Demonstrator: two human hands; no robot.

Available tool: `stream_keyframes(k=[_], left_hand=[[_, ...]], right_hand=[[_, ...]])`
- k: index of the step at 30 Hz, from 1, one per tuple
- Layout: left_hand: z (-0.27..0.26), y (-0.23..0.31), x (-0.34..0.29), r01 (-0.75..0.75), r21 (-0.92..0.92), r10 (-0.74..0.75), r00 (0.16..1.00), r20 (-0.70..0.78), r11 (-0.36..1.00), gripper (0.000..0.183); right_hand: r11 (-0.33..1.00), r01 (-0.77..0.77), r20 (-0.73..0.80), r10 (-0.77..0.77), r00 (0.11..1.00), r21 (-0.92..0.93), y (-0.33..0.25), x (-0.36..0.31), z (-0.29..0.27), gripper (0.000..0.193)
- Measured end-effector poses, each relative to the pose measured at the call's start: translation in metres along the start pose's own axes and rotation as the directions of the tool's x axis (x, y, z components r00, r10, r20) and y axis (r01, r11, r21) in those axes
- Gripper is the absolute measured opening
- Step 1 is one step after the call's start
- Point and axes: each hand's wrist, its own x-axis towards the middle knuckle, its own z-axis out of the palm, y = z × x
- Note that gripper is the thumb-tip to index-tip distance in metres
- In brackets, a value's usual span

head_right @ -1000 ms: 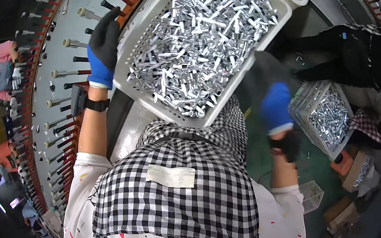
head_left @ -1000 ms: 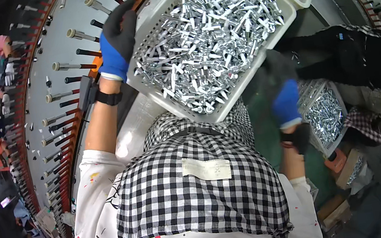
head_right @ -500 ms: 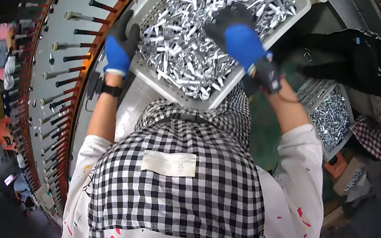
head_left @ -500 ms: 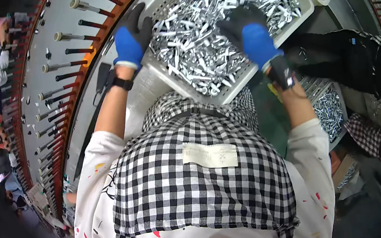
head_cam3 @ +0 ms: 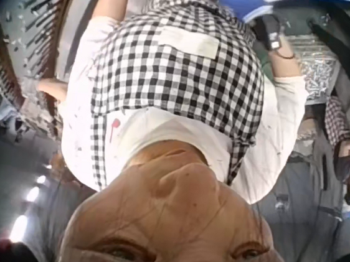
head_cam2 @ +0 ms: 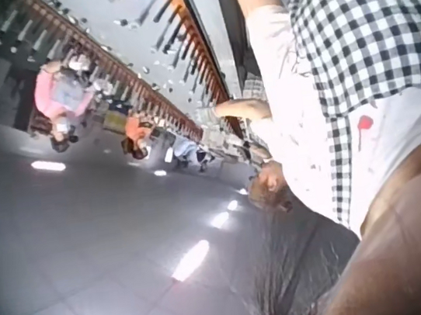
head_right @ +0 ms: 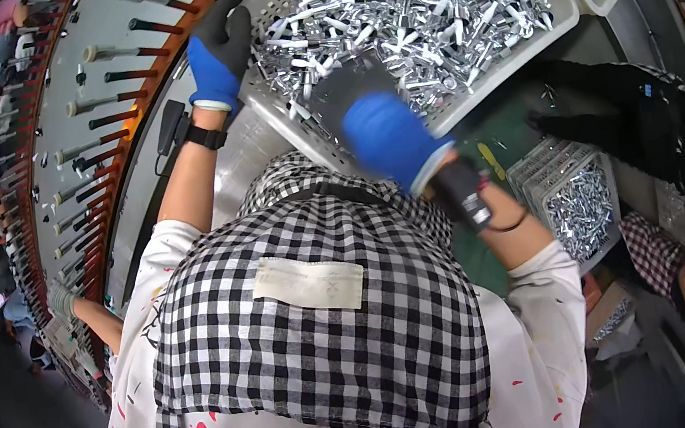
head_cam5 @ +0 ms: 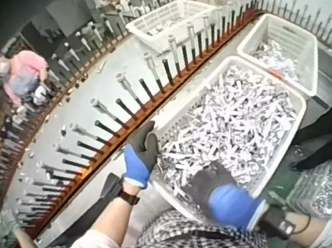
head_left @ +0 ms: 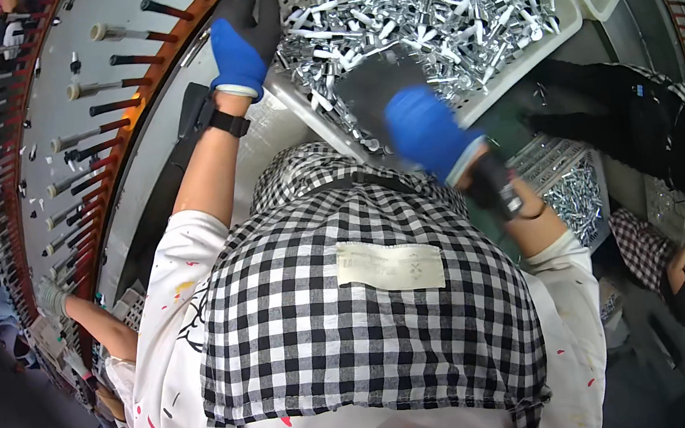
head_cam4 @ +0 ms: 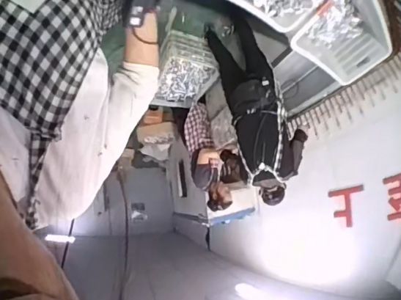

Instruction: Sorting and inspecting small metal components in a manufacturing facility.

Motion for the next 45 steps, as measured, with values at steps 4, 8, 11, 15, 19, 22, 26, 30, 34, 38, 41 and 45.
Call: stream_keyframes(k=[4, 8, 11, 15, 19, 22, 26, 30, 34, 38, 41, 45], left_hand=[[0.003, 0.006, 0.006, -0.04, -0.001, 0.04, 0.999, -0.03, 0.999, 0.034], [-0.001, 0.013, 0.007, -0.004, -0.041, 0.001, 0.998, -0.057, 0.999, 0.03], [-0.004, 0.028, 0.0, 0.076, -0.168, -0.087, 0.994, -0.061, 0.983, 0.029], [0.009, 0.017, 0.001, 0.052, -0.143, -0.062, 0.996, -0.067, 0.988, 0.029], [0.0, 0.021, -0.005, 0.113, -0.253, -0.127, 0.991, -0.039, 0.961, 0.03], [0.003, 0.013, 0.003, 0.094, -0.169, -0.101, 0.994, -0.03, 0.981, 0.032], [-0.003, 0.016, 0.01, 0.155, -0.237, -0.165, 0.986, -0.02, 0.959, 0.032], [-0.036, 0.013, 0.029, 0.137, -0.465, -0.248, 0.95, -0.188, 0.875, 0.032], [-0.073, 0.017, 0.04, 0.024, -0.391, -0.133, 0.958, -0.254, 0.92, 0.033], [-0.089, 0.025, 0.018, 0.127, -0.38, -0.226, 0.947, -0.228, 0.916, 0.034], [-0.086, 0.031, 0.001, 0.156, -0.394, -0.243, 0.953, -0.181, 0.906, 0.035], [-0.073, 0.034, -0.001, 0.214, -0.475, -0.304, 0.945, -0.12, 0.854, 0.034]], right_hand=[[0.947, 0.081, -0.098, -0.053, 0.994, 0.311, -0.034, 0.02, -0.033, 0.034], [0.92, -0.021, 0.088, -0.015, 0.996, 0.391, -0.028, 0.012, -0.026, 0.039], [0.951, 0.062, 0.038, -0.077, 0.996, 0.301, -0.016, 0.0, -0.021, 0.051], [0.991, 0.13, 0.029, -0.13, 0.991, 0.007, 0.007, -0.005, 0.025, 0.068], [0.986, 0.135, 0.223, -0.154, 0.963, 0.094, -0.011, -0.018, -0.028, 0.076], [0.982, 0.102, 0.286, -0.145, 0.947, 0.159, 0.006, -0.016, -0.061, 0.063], [0.944, -0.328, 0.316, 0.315, 0.895, -0.012, 0.027, 0.01, -0.083, 0.04], [0.975, -0.196, -0.096, 0.206, 0.974, 0.109, 0.069, 0.024, -0.056, 0.032], [0.92, -0.251, -0.112, 0.295, 0.949, 0.302, 0.077, 0.023, -0.022, 0.029], [0.35, -0.49, 0.151, 0.671, 0.726, 0.798, 0.052, 0.023, -0.052, 0.03], [0.187, -0.397, 0.194, 0.643, 0.741, 0.898, 0.046, 0.028, -0.066, 0.035], [-0.178, -0.342, 0.376, 0.609, 0.698, 0.923, 0.032, 0.027, -0.089, 0.042]])
